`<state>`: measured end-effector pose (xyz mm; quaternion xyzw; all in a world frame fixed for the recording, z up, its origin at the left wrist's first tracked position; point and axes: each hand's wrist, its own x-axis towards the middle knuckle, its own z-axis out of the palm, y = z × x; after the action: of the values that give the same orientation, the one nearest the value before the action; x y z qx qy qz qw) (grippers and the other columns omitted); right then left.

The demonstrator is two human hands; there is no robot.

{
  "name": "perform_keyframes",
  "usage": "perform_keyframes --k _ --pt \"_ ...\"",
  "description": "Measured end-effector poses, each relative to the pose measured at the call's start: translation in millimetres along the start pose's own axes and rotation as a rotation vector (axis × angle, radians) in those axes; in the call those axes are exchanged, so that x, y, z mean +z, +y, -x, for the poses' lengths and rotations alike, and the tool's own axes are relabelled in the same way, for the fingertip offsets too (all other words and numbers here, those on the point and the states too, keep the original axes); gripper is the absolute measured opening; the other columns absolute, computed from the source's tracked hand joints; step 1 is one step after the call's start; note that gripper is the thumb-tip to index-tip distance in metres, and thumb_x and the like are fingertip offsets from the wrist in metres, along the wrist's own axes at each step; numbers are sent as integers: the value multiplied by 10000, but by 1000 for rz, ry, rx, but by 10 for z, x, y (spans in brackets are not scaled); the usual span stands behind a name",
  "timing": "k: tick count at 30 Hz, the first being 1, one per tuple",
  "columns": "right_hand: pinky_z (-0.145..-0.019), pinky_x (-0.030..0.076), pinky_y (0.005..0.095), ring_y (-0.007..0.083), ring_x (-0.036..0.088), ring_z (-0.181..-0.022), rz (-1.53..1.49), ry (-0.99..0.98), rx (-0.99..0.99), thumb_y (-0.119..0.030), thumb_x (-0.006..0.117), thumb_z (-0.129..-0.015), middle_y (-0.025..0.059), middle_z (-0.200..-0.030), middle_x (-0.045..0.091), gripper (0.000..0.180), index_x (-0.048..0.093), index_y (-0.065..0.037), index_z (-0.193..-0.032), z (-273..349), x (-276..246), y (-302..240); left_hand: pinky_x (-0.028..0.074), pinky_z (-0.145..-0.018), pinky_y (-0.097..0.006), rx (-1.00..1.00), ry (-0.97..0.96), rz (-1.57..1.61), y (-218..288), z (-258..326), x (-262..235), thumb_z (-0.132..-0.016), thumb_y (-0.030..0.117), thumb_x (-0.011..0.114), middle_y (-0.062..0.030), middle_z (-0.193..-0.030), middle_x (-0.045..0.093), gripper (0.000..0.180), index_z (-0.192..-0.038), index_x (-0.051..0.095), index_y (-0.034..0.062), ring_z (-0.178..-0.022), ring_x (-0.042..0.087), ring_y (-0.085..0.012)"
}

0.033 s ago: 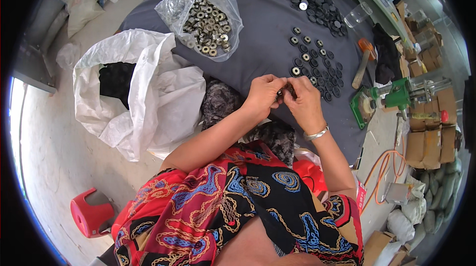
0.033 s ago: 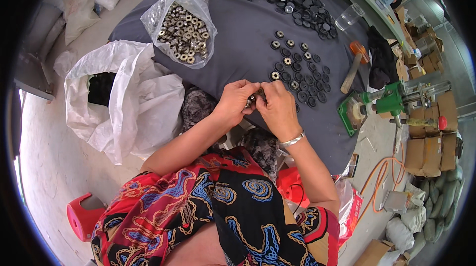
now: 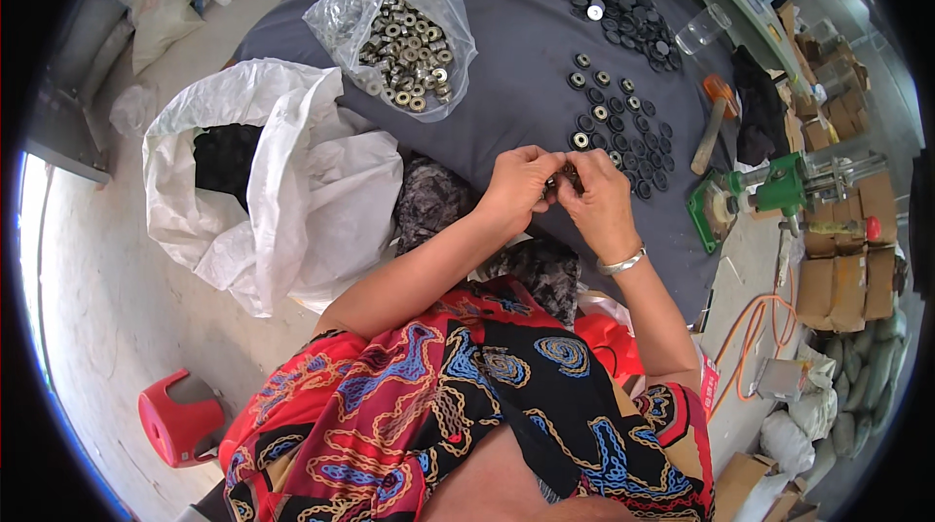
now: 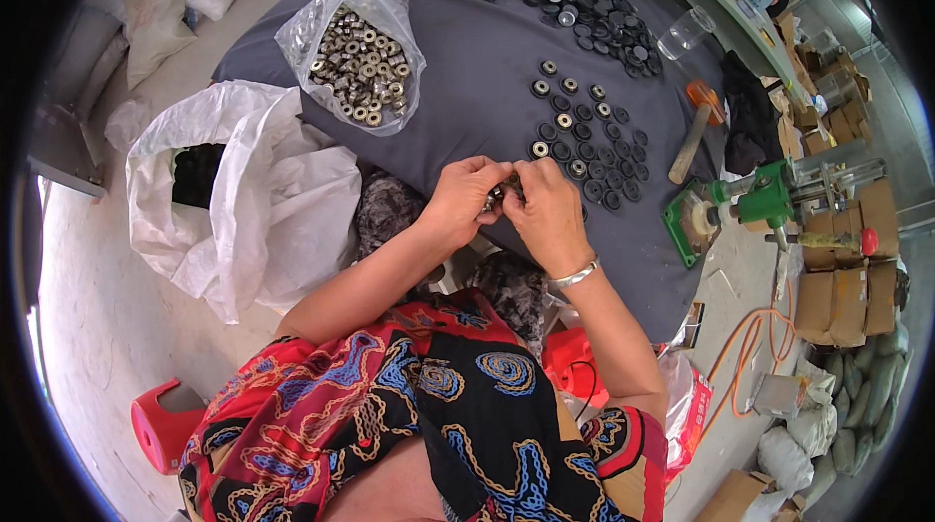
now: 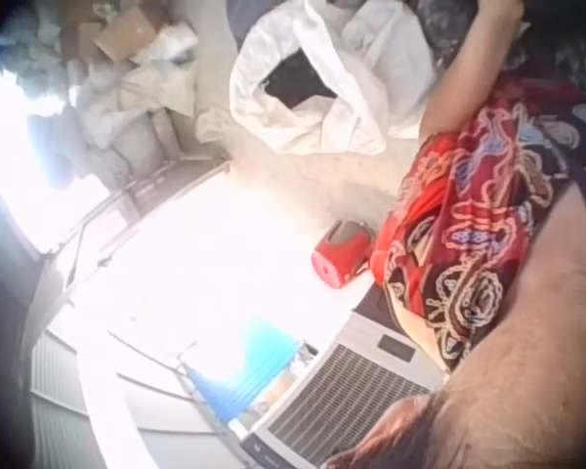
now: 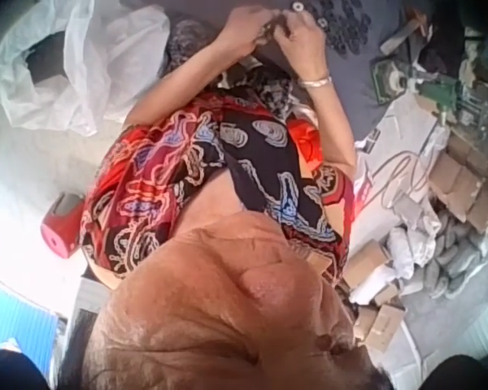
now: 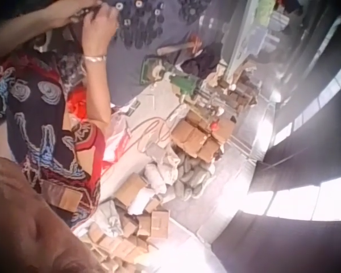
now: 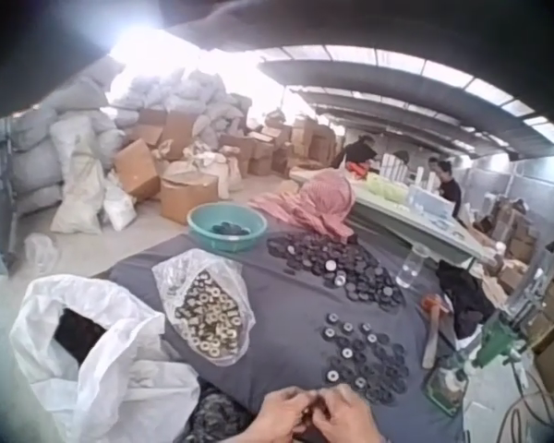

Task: The person assembles metal rings into small plastic components by securing them with a mallet.

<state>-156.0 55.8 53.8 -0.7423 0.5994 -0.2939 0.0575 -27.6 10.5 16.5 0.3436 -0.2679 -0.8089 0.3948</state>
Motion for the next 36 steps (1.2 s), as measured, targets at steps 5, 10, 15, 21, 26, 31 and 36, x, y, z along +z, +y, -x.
perform_keyframes --k 5,10,15,21,26,31,36 --pt "-595 510 370 294 625 -695 -2 128 -44 -54 685 -738 121 -839 599 256 626 -43 -987 -93 -64 216 294 -377 -240 -39 -55 63 59 -107 26 -913 191 608 -65 -662 553 201 -820 569 17 -488 498 -148" --pt "-593 494 253 109 598 -613 -130 280 258 -37 663 -781 85 -744 651 136 668 -4 -913 -431 -392 1088 307 -397 -259 -156 29 243 128 -333 -170 -970 347 529 -106 -757 541 351 -862 559 14 -591 540 -229" --pt "-628 497 270 136 615 -635 57 248 303 -101 667 -780 92 -738 658 187 680 8 -932 -691 -606 2039 302 -400 -275 -214 -7 247 171 -365 -163 -994 397 438 -105 -756 541 413 -872 547 18 -572 557 -235" --pt "-705 500 338 254 637 -704 284 92 268 -156 673 -755 130 -772 652 224 696 -11 -924 -838 -491 2368 312 -400 -258 -201 -34 281 144 -329 -200 -992 361 456 -109 -798 557 364 -917 561 20 -627 563 -240" --pt "-712 498 349 268 635 -722 269 63 282 -153 672 -754 143 -781 647 221 698 -8 -919 -871 -416 2409 313 -397 -247 -139 -68 172 126 -319 -194 -998 284 464 -105 -801 561 280 -934 551 26 -613 559 -210" --pt "-719 501 366 299 651 -748 294 15 272 -159 660 -760 170 -801 665 219 699 -1 -906 -932 -406 2406 313 -397 -248 -136 -77 172 146 -305 -183 -1004 287 448 -99 -796 560 291 -933 548 23 -605 556 -208" --pt "-732 506 413 365 656 -784 410 -61 251 -166 637 -774 215 -800 669 215 701 6 -886 -1033 -413 2309 318 -405 -256 -130 -74 208 147 -296 -207 -1011 336 406 -108 -804 575 364 -950 560 12 -602 564 -215"
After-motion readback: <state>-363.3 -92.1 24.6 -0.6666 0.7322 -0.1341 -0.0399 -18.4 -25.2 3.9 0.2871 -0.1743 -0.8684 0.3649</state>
